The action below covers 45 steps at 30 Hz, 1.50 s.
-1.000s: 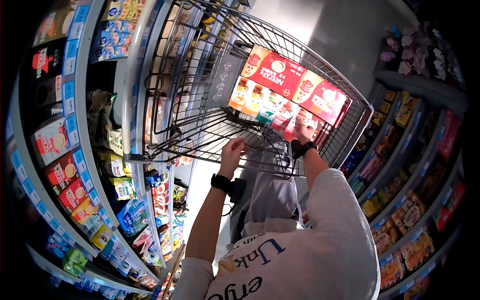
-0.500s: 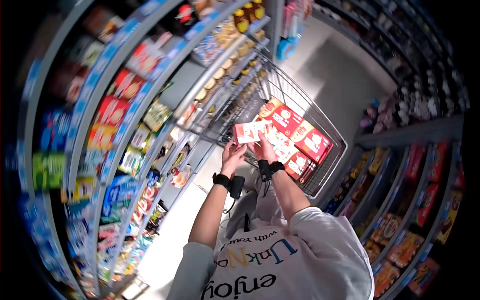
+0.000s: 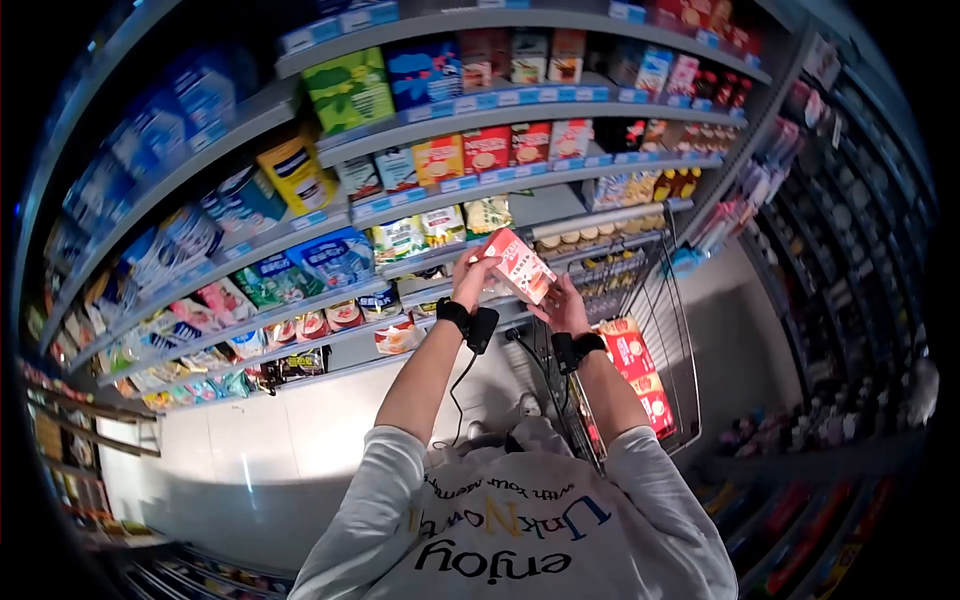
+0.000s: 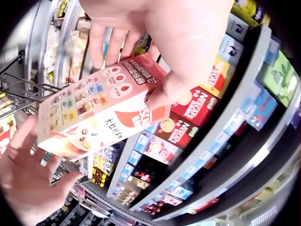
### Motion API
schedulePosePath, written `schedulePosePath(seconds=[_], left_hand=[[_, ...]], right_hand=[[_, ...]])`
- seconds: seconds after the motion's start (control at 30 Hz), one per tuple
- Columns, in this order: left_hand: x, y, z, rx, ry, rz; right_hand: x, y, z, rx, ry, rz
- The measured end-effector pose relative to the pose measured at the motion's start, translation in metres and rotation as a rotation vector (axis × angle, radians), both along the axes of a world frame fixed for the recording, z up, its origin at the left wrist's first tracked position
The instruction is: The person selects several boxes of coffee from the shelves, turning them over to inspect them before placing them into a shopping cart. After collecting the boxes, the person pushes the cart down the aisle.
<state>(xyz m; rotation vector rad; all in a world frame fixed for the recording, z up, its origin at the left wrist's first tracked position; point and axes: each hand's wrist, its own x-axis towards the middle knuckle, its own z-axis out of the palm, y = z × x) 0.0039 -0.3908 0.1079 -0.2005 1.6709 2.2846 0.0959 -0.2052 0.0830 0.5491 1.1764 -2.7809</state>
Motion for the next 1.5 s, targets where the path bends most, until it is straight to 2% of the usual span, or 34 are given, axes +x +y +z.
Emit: schedulePosePath(seconds=[0.07,0.1,0.23,0.27,0.33,0.4,0.57,0.9,1.0,1.03,1.1,1.13,1.17,1.2,1.27,1.3,1.33,1.4,1.47,1.5], left_hand=[[0.0,-0.012,0.034,-0.077,0.078,-0.021],[-0.011,-0.018,0.036,-0.044,0.106,-0.054],[-0.01,-0.034,0.09,-0.07,0.197,0.026],[-0.018,-0.036,0.09,-0.07,0.207,0.043],[-0.02,-0.039,0.103,0.124,0.276,-0.032],[-0.019,-0.037,0.109,0.172,0.237,-0.021],[-0.023,-0.033,0.105,0.133,0.228,-0.107],[-0.022,-0.021,0.124,0.157,0.209,-0.158],[-0.019,-0.016,0.132,0.089,0.285,-0.146],[-0.01,-0.014,0.146,0.079,0.274,-0.067],[-0.015,-0.013,0.153,0.05,0.3,-0.07],[-0.022,-0.014,0.157,0.023,0.331,-0.074],[-0.05,-0.016,0.143,0.037,0.413,-0.216],[-0.056,-0.013,0.15,0.04,0.419,-0.205],[-0.066,-0.003,0.169,-0.096,0.642,-0.161],[-0.084,0.002,0.171,0.017,0.667,-0.186],[-0.087,0.005,0.186,0.015,0.671,-0.175],[-0.096,0.01,0.216,-0.078,0.876,-0.109],[-0.113,0.011,0.239,-0.407,1.108,0.03],[-0.11,0.013,0.252,-0.637,1.191,0.208]], right_hand=[[-0.013,-0.012,0.016,0.016,0.014,0.048],[-0.017,-0.019,0.021,0.027,0.019,0.064],[-0.036,-0.047,0.039,-0.12,0.148,0.091],[-0.039,-0.055,0.041,-0.176,0.17,0.068],[-0.042,-0.07,0.055,-0.215,0.244,0.1],[-0.049,-0.081,0.063,-0.231,0.397,0.074],[-0.055,-0.093,0.09,-0.445,0.496,0.017],[-0.073,-0.074,0.097,-0.416,0.483,-0.008],[-0.08,-0.066,0.098,-0.347,0.485,0.001],[-0.082,-0.06,0.102,-0.234,0.477,0.075],[-0.086,-0.048,0.117,-0.006,0.42,0.177],[-0.095,-0.04,0.126,-0.005,0.422,0.184],[-0.106,-0.032,0.136,0.164,0.417,0.207],[-0.117,-0.025,0.146,0.334,0.413,0.229],[-0.137,-0.017,0.177,0.458,0.538,0.223],[-0.141,-0.014,0.198,0.471,0.601,0.257],[-0.15,-0.009,0.214,0.483,0.663,0.292],[-0.171,-0.002,0.243,0.517,0.722,0.251],[-0.191,0.006,0.27,0.609,0.811,0.267],[-0.212,0.01,0.274,0.853,0.949,0.145]])
